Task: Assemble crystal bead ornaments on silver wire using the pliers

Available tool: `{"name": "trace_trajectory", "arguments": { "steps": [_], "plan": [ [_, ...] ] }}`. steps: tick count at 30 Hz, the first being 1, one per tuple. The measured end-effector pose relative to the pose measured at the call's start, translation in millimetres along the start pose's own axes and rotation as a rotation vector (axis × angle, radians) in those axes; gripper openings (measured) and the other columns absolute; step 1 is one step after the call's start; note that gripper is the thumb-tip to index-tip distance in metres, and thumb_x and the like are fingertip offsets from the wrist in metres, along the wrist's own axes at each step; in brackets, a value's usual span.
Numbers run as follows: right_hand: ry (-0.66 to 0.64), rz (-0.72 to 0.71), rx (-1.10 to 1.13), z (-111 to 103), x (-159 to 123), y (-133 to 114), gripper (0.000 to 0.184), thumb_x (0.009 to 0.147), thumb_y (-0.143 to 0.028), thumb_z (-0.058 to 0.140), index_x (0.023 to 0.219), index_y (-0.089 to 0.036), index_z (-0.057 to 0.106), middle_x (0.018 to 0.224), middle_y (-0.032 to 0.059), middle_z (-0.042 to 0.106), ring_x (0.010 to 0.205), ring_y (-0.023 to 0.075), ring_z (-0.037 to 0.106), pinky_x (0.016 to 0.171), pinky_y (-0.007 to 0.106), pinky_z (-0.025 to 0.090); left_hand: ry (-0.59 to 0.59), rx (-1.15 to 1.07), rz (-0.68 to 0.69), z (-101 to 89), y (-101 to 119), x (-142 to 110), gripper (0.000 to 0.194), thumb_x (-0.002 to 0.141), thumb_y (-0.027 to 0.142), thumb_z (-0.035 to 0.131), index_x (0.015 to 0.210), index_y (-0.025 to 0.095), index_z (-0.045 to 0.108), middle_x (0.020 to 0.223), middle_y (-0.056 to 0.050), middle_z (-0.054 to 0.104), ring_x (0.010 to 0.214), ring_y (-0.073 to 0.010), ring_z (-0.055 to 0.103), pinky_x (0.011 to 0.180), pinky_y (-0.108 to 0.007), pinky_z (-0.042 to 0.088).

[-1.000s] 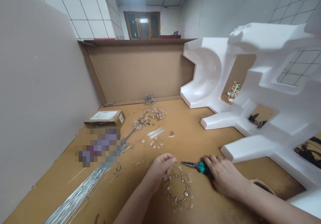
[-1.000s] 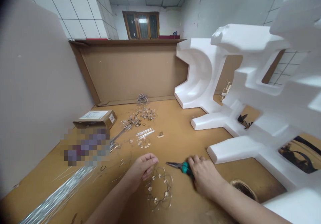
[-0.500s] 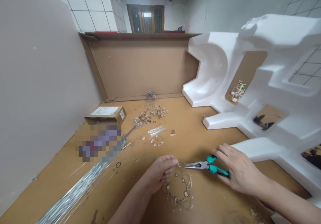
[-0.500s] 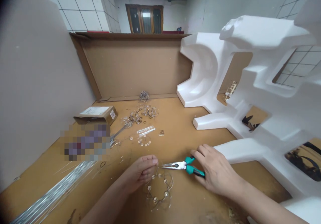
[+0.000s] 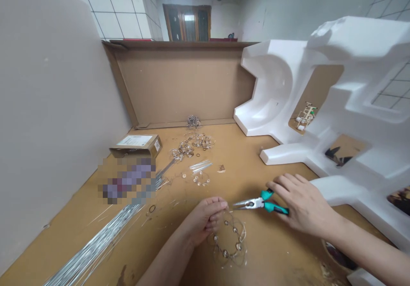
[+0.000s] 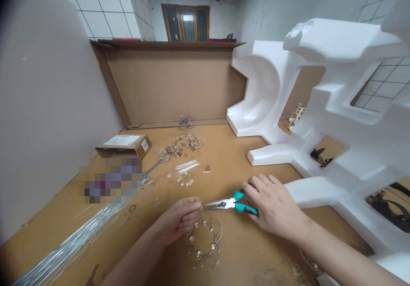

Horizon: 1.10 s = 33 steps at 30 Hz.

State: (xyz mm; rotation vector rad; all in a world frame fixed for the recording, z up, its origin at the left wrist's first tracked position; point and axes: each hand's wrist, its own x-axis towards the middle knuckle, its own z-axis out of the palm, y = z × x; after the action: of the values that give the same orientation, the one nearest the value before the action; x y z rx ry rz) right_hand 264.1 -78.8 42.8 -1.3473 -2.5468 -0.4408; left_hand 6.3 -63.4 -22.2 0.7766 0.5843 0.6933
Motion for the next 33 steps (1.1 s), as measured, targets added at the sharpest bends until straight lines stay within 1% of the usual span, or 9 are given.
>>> {"name": "trace_trajectory", "arguments": {
  "steps": [3,6,10,15,20,24,26,30,33],
  "plan": [
    [-0.108,0.16,0.165,2,1,13,0.027,0.069,-0.023,0.05,0.096,-0.023,0.049,0.079,0.0017,0.057,0.067,0.0179,0.051,0.06,0.027,0.033,0.024,-0.019,0.016,-3.9,0,1,0.016,0.075,0.025,0.058,0.069,0.014,0.048,0.044,0.011,0.027,0.035,-0.0009,0.013,0.035,-0.016,0.007],
    [-0.211,0.271,-0.012,10,-1,27,0.009,0.067,-0.021,0.049,0.076,-0.022,0.05,0.062,0.0008,0.054,0.056,0.0183,0.049,0.054,0.028,0.028,0.045,-0.011,0.019,-5.1,-1,3,0.018,0.075,0.026,0.059,0.067,0.015,0.047,0.044,0.011,0.028,0.034,-0.0007,0.013,0.035,-0.016,0.006],
    [-0.159,0.166,-0.078,12,-6,28,0.017,0.067,-0.025,0.053,0.082,-0.019,0.05,0.075,0.0056,0.054,0.07,0.0221,0.051,0.061,0.03,0.03,0.063,0.022,0.012,-1.5,-3,3,0.018,0.074,0.028,0.059,0.069,0.015,0.048,0.044,0.011,0.029,0.034,-0.0007,0.014,0.035,-0.016,0.007],
    [-0.137,0.014,-0.002,0,-2,3,0.019,0.073,-0.028,0.05,0.09,-0.021,0.052,0.08,0.006,0.051,0.072,0.0215,0.047,0.064,0.032,0.031,0.043,0.009,-0.018,1.7,-2,2,0.017,0.075,0.027,0.059,0.069,0.014,0.048,0.044,0.011,0.028,0.034,-0.0009,0.013,0.034,-0.016,0.007],
    [-0.125,0.082,0.105,-15,5,1,0.023,0.07,-0.025,0.051,0.093,-0.021,0.052,0.085,0.0066,0.053,0.076,0.0223,0.048,0.067,0.034,0.033,-0.001,-0.02,-0.016,0.0,-2,1,0.016,0.076,0.026,0.057,0.07,0.015,0.048,0.045,0.011,0.028,0.035,-0.0012,0.013,0.034,-0.016,0.007],
    [-0.306,0.125,0.339,-21,10,23,0.033,0.068,-0.016,0.045,0.1,-0.023,0.051,0.082,0.0009,0.059,0.069,0.0168,0.052,0.06,0.026,0.036,-0.006,-0.039,-0.018,-1.2,-2,2,0.018,0.075,0.027,0.059,0.068,0.015,0.046,0.044,0.011,0.028,0.034,-0.0011,0.013,0.034,-0.016,0.007],
    [-0.339,0.163,0.231,-13,13,32,0.029,0.068,-0.016,0.044,0.095,-0.022,0.055,0.075,0.0008,0.06,0.064,0.0169,0.052,0.058,0.026,0.035,-0.004,-0.033,-0.02,-1.0,-3,2,0.019,0.074,0.027,0.06,0.068,0.015,0.046,0.044,0.011,0.028,0.034,-0.0009,0.013,0.034,-0.016,0.007],
    [-0.25,0.296,-0.012,10,12,36,0.02,0.063,-0.013,0.047,0.08,-0.015,0.057,0.073,0.0112,0.058,0.069,0.0242,0.051,0.063,0.033,0.032,0.019,-0.009,-0.016,-0.9,-4,3,0.019,0.074,0.028,0.059,0.069,0.015,0.047,0.043,0.011,0.029,0.033,-0.0009,0.014,0.034,-0.017,0.007],
    [-0.22,0.196,-0.044,15,4,25,0.02,0.064,-0.012,0.047,0.081,-0.017,0.053,0.077,0.009,0.055,0.073,0.024,0.049,0.064,0.033,0.029,0.033,-0.003,-0.024,-1.8,-5,4,0.019,0.073,0.029,0.06,0.068,0.015,0.048,0.043,0.011,0.029,0.033,-0.0008,0.015,0.034,-0.017,0.007]
  ]
}}
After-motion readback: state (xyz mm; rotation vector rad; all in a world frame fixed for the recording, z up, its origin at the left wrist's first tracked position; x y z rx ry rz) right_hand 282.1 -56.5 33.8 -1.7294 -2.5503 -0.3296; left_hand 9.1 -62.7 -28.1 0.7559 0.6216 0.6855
